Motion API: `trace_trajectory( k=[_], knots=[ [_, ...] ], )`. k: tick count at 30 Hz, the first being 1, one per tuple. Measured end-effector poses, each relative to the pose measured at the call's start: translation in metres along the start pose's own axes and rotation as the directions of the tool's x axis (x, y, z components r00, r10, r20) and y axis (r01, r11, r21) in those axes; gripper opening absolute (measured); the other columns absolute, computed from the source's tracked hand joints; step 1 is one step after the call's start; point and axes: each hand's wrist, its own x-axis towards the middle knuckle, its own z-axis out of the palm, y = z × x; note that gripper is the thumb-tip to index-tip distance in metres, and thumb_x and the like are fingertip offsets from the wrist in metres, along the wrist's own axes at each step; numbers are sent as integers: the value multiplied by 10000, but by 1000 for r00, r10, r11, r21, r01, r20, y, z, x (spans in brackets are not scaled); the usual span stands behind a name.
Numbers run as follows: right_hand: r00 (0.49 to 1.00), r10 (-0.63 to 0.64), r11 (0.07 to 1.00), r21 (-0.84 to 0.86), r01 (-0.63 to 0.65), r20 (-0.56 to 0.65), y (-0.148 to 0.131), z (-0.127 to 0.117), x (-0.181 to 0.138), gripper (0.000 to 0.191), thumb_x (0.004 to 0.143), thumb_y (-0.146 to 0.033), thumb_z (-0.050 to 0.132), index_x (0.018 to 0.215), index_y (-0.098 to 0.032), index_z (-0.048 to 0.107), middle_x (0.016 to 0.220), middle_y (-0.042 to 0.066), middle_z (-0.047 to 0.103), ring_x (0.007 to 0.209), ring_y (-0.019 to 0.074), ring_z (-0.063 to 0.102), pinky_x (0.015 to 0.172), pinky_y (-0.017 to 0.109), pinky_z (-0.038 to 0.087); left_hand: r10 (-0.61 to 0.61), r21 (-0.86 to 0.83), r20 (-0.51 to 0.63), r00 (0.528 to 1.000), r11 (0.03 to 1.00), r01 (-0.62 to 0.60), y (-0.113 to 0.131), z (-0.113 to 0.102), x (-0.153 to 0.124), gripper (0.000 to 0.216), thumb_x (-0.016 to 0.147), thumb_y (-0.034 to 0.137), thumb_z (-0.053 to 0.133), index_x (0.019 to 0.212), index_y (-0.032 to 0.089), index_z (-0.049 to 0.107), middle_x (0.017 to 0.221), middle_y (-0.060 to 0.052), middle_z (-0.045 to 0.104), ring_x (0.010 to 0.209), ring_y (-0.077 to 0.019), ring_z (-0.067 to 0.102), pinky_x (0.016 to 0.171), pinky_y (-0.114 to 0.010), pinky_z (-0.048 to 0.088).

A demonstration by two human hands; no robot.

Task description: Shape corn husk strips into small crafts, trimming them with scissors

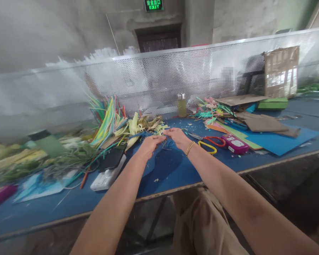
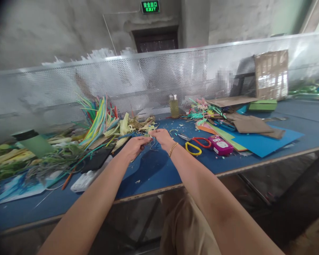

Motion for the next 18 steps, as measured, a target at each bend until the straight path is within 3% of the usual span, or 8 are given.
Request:
trace_trajectory(
  k=[4,9,11,15,18],
  knots=[
    [998,-22,1000,-4,22,-55,0,-1,1,361,412,-375,833,562,-146,597,538,-33,542,556,84,417,584,263,347,-26,57,-24,999,998,27,5,3,-6,351,512,434,813,714,155,743,605,-26,627,468,-77,370,484,-257,215],
    [973,-81,996,-57,70,-218,-5,-17,9,354,487,-433,780,560,-164,563,477,-73,435,510,70,314,534,255,284,-83,189,142,986,980,56,7,3,-13,292,518,407,810,668,164,749,608,-46,644,529,-113,447,515,-262,259],
    [964,-119,988,-124,91,-239,-6,-24,12,336,526,-441,753,587,-161,578,484,-75,435,511,70,310,536,254,278,-33,166,92,995,986,17,8,1,-11,292,526,393,809,709,172,757,661,-54,671,570,-126,489,535,-262,284],
    [981,-158,966,-224,131,-110,-4,-22,10,340,570,-459,726,668,-148,630,542,-52,513,548,84,380,579,253,322,60,-41,-142,988,997,-66,5,-3,0,415,549,429,799,876,179,751,796,-65,701,648,-142,548,560,-251,326],
    [983,-181,944,-277,181,24,-1,-11,3,317,582,-439,732,662,-146,640,599,-27,569,600,98,441,625,253,355,34,-195,-178,983,978,-69,-1,-3,6,449,540,453,807,896,188,744,857,-61,699,689,-138,563,564,-236,348]
  ],
)
